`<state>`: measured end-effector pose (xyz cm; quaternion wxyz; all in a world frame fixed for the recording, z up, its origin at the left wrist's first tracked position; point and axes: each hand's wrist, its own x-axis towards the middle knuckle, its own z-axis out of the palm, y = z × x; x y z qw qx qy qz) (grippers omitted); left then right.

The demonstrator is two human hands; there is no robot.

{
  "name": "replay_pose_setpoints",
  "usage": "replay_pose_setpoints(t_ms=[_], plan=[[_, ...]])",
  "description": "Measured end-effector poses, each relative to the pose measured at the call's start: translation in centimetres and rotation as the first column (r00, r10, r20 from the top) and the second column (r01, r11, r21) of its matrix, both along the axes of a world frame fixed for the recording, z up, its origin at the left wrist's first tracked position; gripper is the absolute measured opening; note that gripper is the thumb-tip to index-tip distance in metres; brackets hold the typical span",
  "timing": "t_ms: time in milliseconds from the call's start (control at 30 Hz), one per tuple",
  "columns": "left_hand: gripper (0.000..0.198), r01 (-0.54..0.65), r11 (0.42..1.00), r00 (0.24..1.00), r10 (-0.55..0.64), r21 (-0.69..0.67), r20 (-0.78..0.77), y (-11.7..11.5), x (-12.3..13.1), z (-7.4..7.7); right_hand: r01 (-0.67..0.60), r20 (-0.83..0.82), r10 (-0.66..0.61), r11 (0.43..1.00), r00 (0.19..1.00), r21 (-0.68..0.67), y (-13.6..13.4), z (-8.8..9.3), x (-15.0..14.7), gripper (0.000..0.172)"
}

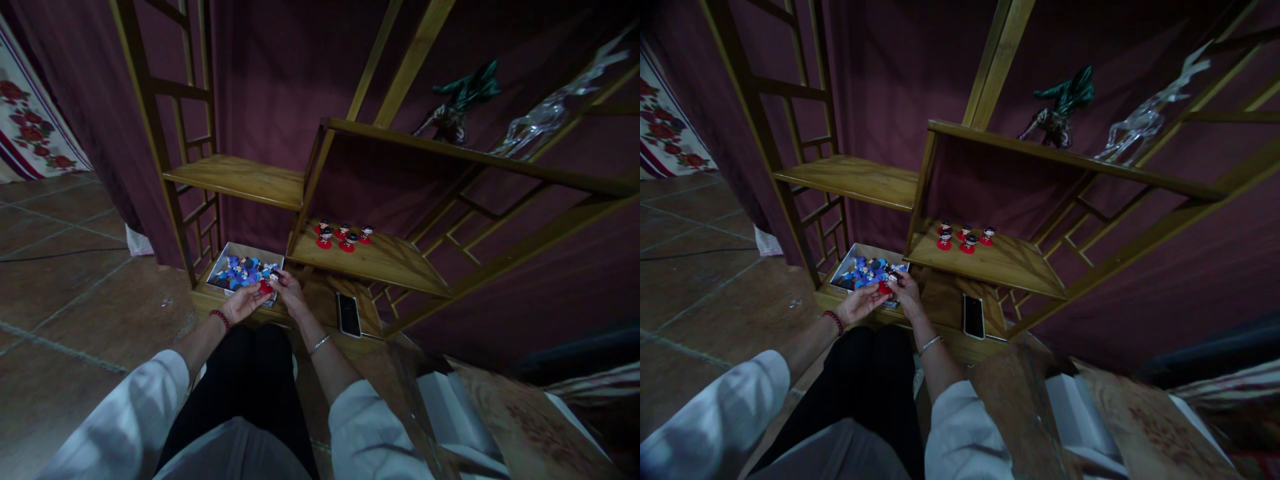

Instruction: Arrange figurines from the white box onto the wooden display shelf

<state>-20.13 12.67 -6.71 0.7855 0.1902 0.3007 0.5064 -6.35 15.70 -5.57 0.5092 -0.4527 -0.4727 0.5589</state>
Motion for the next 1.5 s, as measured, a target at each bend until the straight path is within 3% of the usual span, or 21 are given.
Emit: replay_pose_setpoints(t_ms=[367,800,1233,1500], plan=[[0.008,-0.015,0.999,0.999,0.014,0.032,0.03,-0.3,0.5,0.2,-0.045,0.048,0.042,0.998,0.998,0.047,-0.5,1.7,0.7,0.041],[0.008,-0.03,0.995,0.996,0.021,0.097,0.092,-1.0,1.7,0.2,-0.07,-0.01,0.071,0.997,0.997,0.038,-1.5,2.8,2.1,0.043],[0.014,-0.041,0.994,0.993,0.03,0.097,0.111,-3.2,2.6,3.1,-0.116,-0.06,0.119,0.992,0.991,0.049,-3.4,4.9,3.3,0.044],[0.019,-0.031,0.988,0.994,0.014,0.153,0.112,-3.7,2.9,3.9,-0.121,-0.103,0.127,0.99,0.986,0.07,-3.6,4.7,3.8,0.043]])
